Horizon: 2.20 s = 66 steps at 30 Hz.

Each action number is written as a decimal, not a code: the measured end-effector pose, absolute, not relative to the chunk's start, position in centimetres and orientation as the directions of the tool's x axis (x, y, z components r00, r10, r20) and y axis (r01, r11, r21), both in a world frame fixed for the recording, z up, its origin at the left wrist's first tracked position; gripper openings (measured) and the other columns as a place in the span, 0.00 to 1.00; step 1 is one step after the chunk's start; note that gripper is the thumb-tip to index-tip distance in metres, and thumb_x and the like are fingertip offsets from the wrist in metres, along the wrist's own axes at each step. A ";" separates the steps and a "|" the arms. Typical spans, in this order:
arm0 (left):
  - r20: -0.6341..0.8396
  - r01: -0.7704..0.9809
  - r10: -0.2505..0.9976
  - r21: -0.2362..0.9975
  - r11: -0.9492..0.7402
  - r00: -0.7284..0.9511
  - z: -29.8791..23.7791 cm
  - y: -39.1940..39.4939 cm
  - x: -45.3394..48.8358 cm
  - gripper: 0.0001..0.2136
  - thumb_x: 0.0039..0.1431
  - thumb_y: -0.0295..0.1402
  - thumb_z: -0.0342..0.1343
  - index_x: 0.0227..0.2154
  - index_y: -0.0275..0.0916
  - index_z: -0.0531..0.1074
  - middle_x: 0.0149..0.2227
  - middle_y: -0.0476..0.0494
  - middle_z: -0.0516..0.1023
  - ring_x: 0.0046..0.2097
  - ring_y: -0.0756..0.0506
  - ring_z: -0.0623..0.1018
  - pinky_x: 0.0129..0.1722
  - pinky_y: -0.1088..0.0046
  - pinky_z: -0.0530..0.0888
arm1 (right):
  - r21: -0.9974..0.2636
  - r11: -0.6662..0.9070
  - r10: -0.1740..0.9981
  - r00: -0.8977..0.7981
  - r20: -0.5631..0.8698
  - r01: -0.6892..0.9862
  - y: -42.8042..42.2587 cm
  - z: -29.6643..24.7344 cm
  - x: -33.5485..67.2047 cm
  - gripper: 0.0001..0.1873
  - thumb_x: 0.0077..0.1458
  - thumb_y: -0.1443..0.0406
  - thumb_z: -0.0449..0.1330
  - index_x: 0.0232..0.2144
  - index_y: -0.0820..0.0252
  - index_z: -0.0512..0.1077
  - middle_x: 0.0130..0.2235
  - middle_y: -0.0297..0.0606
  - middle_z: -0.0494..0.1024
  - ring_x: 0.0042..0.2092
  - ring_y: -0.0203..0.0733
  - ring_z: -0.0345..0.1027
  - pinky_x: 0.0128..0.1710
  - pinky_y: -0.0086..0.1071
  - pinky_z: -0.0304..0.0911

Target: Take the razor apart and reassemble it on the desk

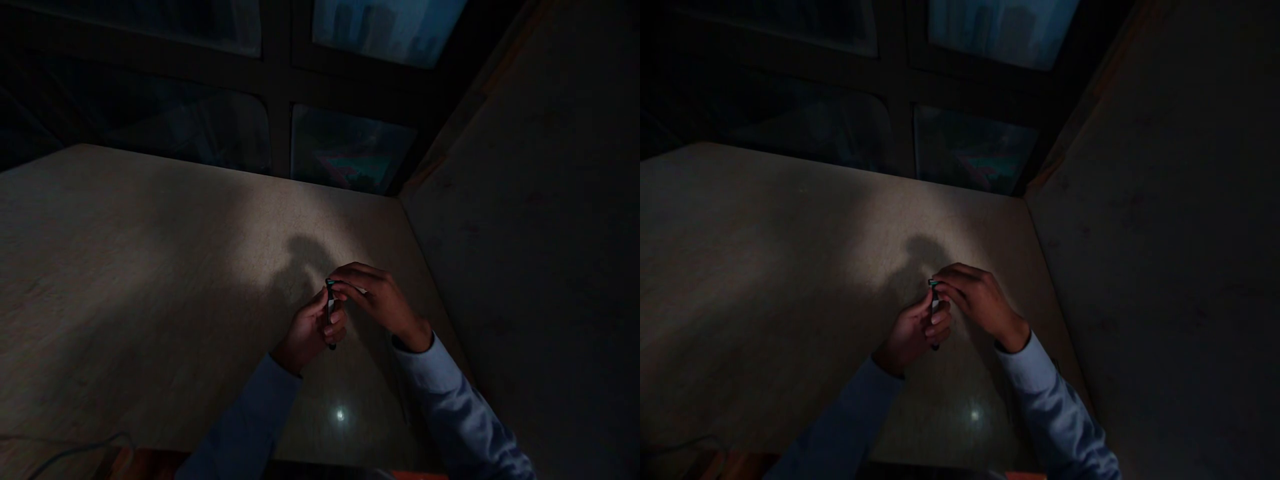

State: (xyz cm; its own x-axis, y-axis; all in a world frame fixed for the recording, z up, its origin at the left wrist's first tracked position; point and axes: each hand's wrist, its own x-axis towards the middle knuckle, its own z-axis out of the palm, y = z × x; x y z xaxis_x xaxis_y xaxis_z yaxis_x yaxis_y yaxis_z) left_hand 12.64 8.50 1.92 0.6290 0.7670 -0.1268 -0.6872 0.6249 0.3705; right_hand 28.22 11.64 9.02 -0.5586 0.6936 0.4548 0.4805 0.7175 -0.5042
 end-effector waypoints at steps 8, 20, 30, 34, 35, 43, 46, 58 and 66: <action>-0.121 -0.688 0.763 0.361 0.630 0.635 2.2 8.4 12.6 0.16 0.68 0.40 0.47 0.35 0.34 0.74 0.22 0.53 0.61 0.19 0.55 0.58 0.20 0.79 0.59 | -0.529 0.710 0.702 -0.525 0.481 0.465 11.5 8.9 28.1 0.12 0.66 0.62 0.56 0.46 0.56 0.78 0.42 0.41 0.82 0.43 0.41 0.77 0.43 0.33 0.73; -0.114 -0.682 0.766 0.386 0.621 0.633 1.7 8.6 12.7 0.15 0.67 0.40 0.48 0.36 0.34 0.74 0.22 0.54 0.61 0.19 0.55 0.57 0.19 0.79 0.58 | -0.514 0.725 0.688 -0.532 0.494 0.459 11.5 9.0 28.2 0.12 0.66 0.63 0.55 0.45 0.57 0.78 0.42 0.42 0.81 0.42 0.41 0.77 0.42 0.32 0.72; -0.081 -0.701 0.780 0.387 0.599 0.621 1.9 8.5 12.5 0.14 0.66 0.40 0.51 0.36 0.34 0.74 0.22 0.54 0.60 0.19 0.56 0.58 0.19 0.78 0.57 | -0.526 0.703 0.710 -0.521 0.474 0.479 11.4 9.0 28.2 0.12 0.66 0.62 0.55 0.44 0.55 0.78 0.41 0.41 0.82 0.42 0.41 0.77 0.41 0.34 0.73; -0.095 -0.693 0.778 0.399 0.601 0.621 1.9 8.5 12.5 0.14 0.66 0.40 0.51 0.36 0.34 0.74 0.22 0.54 0.59 0.19 0.55 0.57 0.19 0.78 0.58 | -0.537 0.710 0.701 -0.522 0.486 0.455 11.4 9.0 28.2 0.11 0.66 0.63 0.55 0.44 0.55 0.78 0.42 0.41 0.82 0.42 0.41 0.77 0.42 0.34 0.73; -0.089 -0.694 0.778 0.398 0.601 0.622 2.0 8.5 12.5 0.14 0.66 0.40 0.51 0.36 0.34 0.74 0.22 0.54 0.59 0.19 0.55 0.57 0.19 0.78 0.58 | -0.541 0.710 0.702 -0.519 0.488 0.451 11.4 8.9 28.2 0.11 0.66 0.64 0.55 0.44 0.55 0.78 0.42 0.41 0.82 0.43 0.41 0.77 0.42 0.34 0.73; -0.092 -0.688 0.781 0.418 0.594 0.618 2.0 8.5 12.5 0.14 0.65 0.41 0.52 0.36 0.34 0.73 0.22 0.54 0.59 0.19 0.56 0.57 0.19 0.79 0.57 | -0.562 0.715 0.697 -0.492 0.522 0.416 11.4 8.8 28.1 0.12 0.67 0.65 0.54 0.44 0.56 0.77 0.41 0.41 0.82 0.43 0.40 0.77 0.42 0.33 0.73; -0.091 -0.691 0.792 0.436 0.577 0.604 2.1 8.4 12.6 0.14 0.65 0.42 0.52 0.36 0.35 0.73 0.22 0.54 0.60 0.19 0.56 0.57 0.19 0.79 0.57 | -0.584 0.696 0.714 -0.488 0.503 0.418 11.3 8.9 28.1 0.12 0.67 0.64 0.54 0.43 0.55 0.78 0.41 0.41 0.82 0.42 0.41 0.77 0.41 0.34 0.73; -0.039 -0.689 0.905 0.635 0.349 0.423 2.4 8.3 12.8 0.15 0.62 0.46 0.55 0.38 0.37 0.71 0.21 0.55 0.63 0.20 0.55 0.60 0.20 0.78 0.58 | -0.651 0.667 0.741 -0.413 0.530 0.363 11.7 7.6 28.0 0.11 0.65 0.63 0.56 0.45 0.53 0.77 0.53 0.44 0.78 0.54 0.46 0.73 0.53 0.44 0.71; -0.049 -0.666 0.938 0.691 0.280 0.343 2.4 8.3 13.1 0.17 0.61 0.48 0.56 0.39 0.37 0.72 0.21 0.55 0.64 0.20 0.55 0.61 0.21 0.77 0.59 | -0.609 0.703 0.711 -0.363 0.602 0.367 12.2 7.0 27.8 0.09 0.64 0.64 0.58 0.43 0.52 0.78 0.42 0.41 0.81 0.46 0.45 0.75 0.46 0.43 0.72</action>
